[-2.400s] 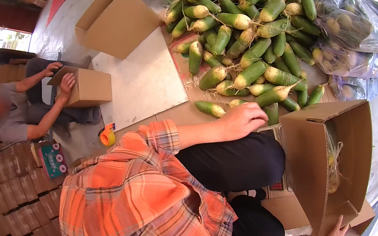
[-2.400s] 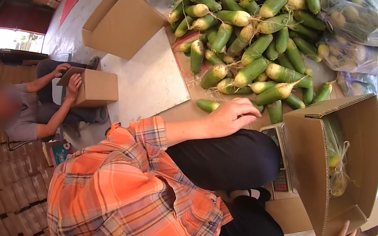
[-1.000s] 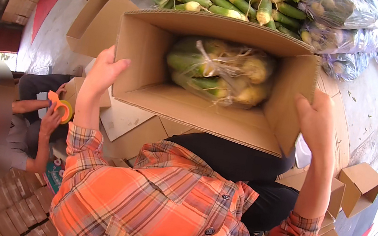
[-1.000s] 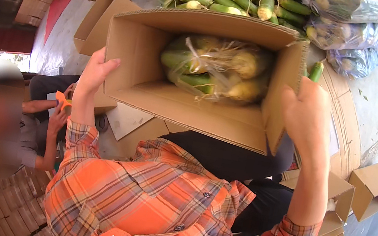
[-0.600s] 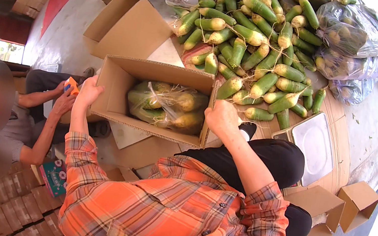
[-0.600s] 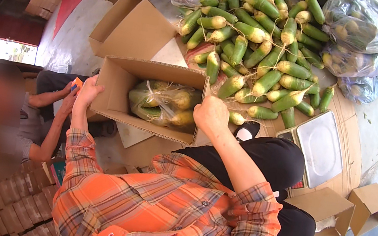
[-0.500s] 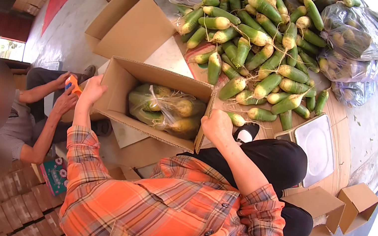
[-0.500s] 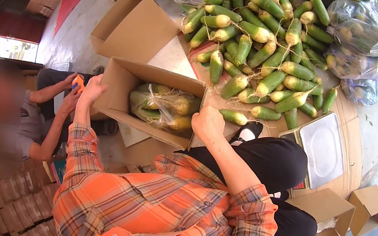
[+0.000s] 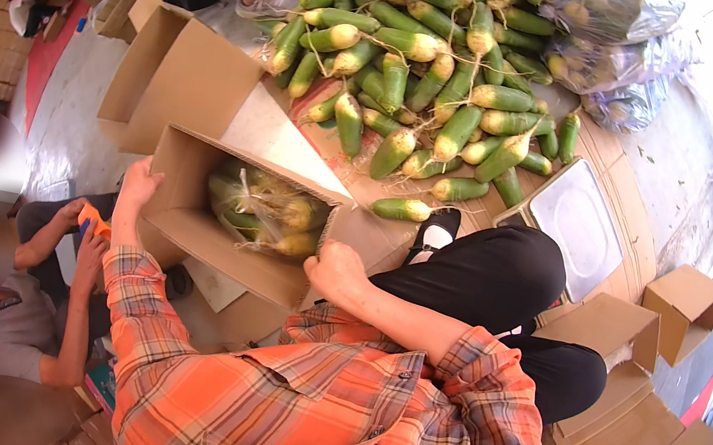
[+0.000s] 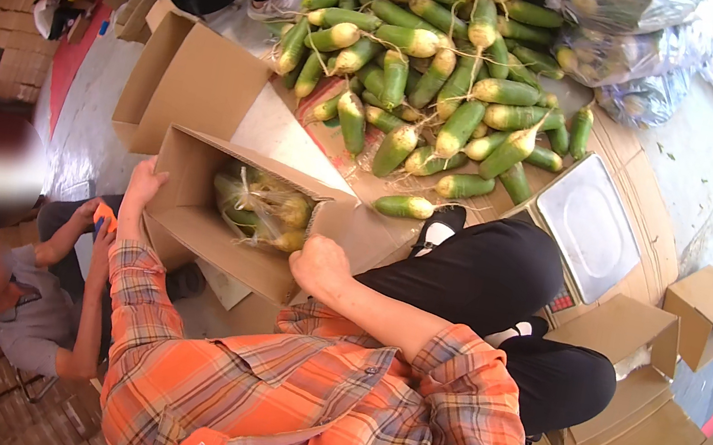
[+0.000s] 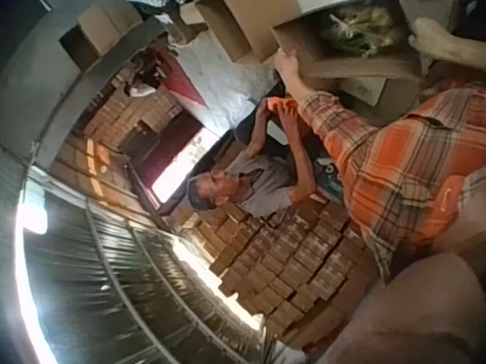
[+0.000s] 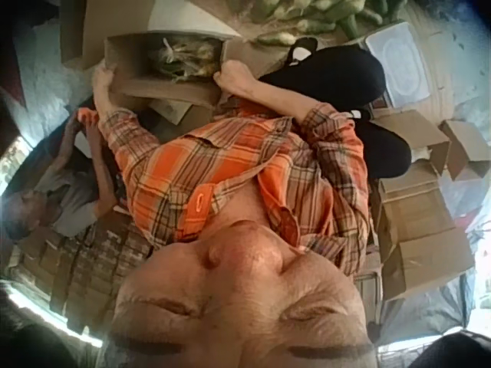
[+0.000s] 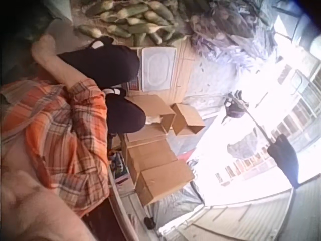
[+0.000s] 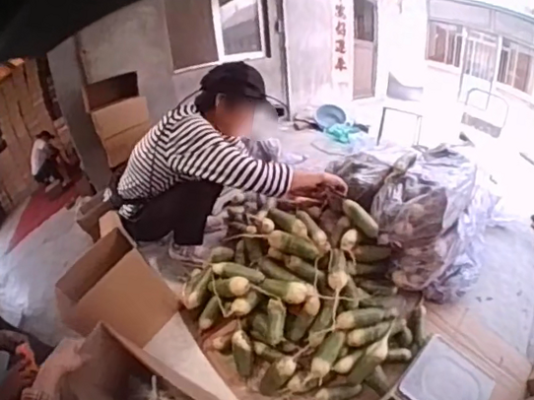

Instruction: Packing green radishes into cardboard boxes and weighing them on a digital scale.

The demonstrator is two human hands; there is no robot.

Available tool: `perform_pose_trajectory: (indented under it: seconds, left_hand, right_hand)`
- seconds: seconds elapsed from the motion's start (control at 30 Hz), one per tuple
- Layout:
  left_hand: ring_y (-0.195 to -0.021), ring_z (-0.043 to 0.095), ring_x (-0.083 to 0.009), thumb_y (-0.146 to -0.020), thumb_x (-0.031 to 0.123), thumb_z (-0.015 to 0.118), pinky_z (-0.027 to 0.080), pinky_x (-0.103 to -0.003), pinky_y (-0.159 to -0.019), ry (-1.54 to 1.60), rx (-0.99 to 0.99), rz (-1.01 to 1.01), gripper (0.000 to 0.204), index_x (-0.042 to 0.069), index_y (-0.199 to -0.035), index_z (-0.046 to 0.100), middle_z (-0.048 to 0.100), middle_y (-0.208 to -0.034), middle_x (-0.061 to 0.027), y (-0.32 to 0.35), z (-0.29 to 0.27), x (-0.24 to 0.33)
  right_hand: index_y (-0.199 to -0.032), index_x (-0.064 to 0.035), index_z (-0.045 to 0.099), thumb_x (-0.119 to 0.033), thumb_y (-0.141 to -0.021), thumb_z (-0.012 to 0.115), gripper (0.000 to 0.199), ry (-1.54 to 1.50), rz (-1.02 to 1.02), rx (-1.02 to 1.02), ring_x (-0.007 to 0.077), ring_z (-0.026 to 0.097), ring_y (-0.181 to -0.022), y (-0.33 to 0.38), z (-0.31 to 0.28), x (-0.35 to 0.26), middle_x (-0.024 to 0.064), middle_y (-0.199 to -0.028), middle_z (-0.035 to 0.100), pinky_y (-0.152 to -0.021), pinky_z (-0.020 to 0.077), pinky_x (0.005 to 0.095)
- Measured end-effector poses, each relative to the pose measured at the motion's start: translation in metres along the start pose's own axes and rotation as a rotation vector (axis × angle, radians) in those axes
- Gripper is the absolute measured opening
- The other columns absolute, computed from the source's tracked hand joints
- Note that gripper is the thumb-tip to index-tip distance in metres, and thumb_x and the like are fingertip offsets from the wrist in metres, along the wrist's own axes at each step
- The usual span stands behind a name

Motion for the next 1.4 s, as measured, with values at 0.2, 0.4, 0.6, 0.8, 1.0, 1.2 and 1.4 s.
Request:
perform_pose_trajectory:
  seconds: [0.2, 0.4, 0.6, 0.8, 1.0, 1.2, 1.4]
  left_hand:
    - [-0.088, 0.061, -0.0303, -0.080, 0.014, 0.056, 0.046, -0.037, -0.076, -0.229, 0.389, -0.051, 0.025, 0.004, -0.102, 0.061, 0.063, -0.091, -0.0175, -0.028, -0.022, 0.009]
    - [-0.081, 0.056, -0.0210, -0.084, 0.011, 0.054, 0.044, -0.031, -0.075, 0.197, 0.222, 0.336, 0.025, 0.002, -0.106, 0.060, 0.058, -0.091, -0.0104, 0.014, 0.003, 0.232]
    - [-0.079, 0.056, -0.0296, -0.079, 0.009, 0.060, 0.045, -0.036, -0.072, 0.221, -0.379, 0.758, 0.032, 0.004, -0.111, 0.057, 0.056, -0.088, -0.0160, 0.089, 0.137, 0.378]
    - [-0.081, 0.057, -0.0341, -0.078, 0.015, 0.061, 0.045, -0.039, -0.073, 0.034, -0.432, 0.674, 0.030, 0.005, -0.107, 0.059, 0.059, -0.083, -0.0170, 0.116, 0.222, 0.415]
    - [-0.090, 0.057, -0.0265, -0.079, 0.022, 0.061, 0.041, -0.048, -0.080, -0.534, -0.286, 0.476, 0.023, 0.010, -0.099, 0.060, 0.058, -0.090, -0.0108, 0.087, 0.285, 0.322]
    - [-0.091, 0.057, -0.0330, -0.079, 0.016, 0.054, 0.044, -0.048, -0.074, -0.812, -0.213, 0.513, 0.023, 0.009, -0.101, 0.057, 0.054, -0.100, -0.0158, 0.087, 0.296, 0.304]
    - [-0.091, 0.057, -0.0317, -0.079, 0.013, 0.052, 0.045, -0.047, -0.072, -0.822, -0.161, 0.580, 0.019, 0.005, -0.094, 0.059, 0.056, -0.095, -0.0165, 0.101, 0.287, 0.302]
  right_hand:
    - [-0.088, 0.0002, 0.059, -0.029, -0.087, 0.046, 0.032, 0.126, -0.214, -0.256, 0.0381, 0.059, -0.081, 0.009, -0.030, -0.053, 0.0232, -0.080, 0.061, -0.075, 0.0449, 0.0465]
    - [-0.091, -0.0032, 0.057, -0.025, -0.084, 0.054, 0.023, 0.262, -0.461, 0.018, 0.0313, 0.060, -0.065, 0.091, -0.192, -0.121, 0.0145, -0.067, 0.059, -0.057, 0.0472, 0.0410]
    - [-0.069, 0.0017, 0.053, -0.012, -0.057, 0.060, 0.019, 0.376, -0.651, 0.600, 0.0196, 0.055, -0.045, 0.218, -0.292, -0.143, 0.0047, -0.051, 0.050, -0.038, 0.0410, 0.0286]
    - [-0.065, -0.0004, 0.053, -0.012, -0.055, 0.063, 0.019, 0.360, -0.436, 0.724, 0.0226, 0.058, -0.052, 0.269, -0.332, -0.101, 0.0087, -0.056, 0.054, -0.044, 0.0439, 0.0319]
    - [-0.061, -0.0024, 0.052, -0.013, -0.053, 0.066, 0.019, 0.371, -0.313, 0.787, 0.0256, 0.062, -0.060, 0.314, -0.372, -0.061, 0.0127, -0.062, 0.059, -0.050, 0.0467, 0.0352]
    - [-0.101, -0.0021, 0.061, -0.020, -0.082, 0.057, 0.026, 0.216, 0.098, 1.149, 0.0282, 0.060, -0.065, 0.372, -0.397, 0.109, 0.0143, -0.069, 0.061, -0.060, 0.0464, 0.0351]
    - [-0.106, 0.0004, 0.060, -0.005, -0.084, 0.056, 0.023, 0.042, 0.282, 1.620, 0.0073, 0.055, -0.061, 0.519, -0.374, 0.157, 0.0057, -0.071, 0.062, -0.055, 0.0444, 0.0207]
Point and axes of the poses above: each hand's wrist, its own y-axis away from the middle knuckle, its own z-axis out of the palm, x = y × z, the point moved 9 cm from there along -y, towards the middle knuckle
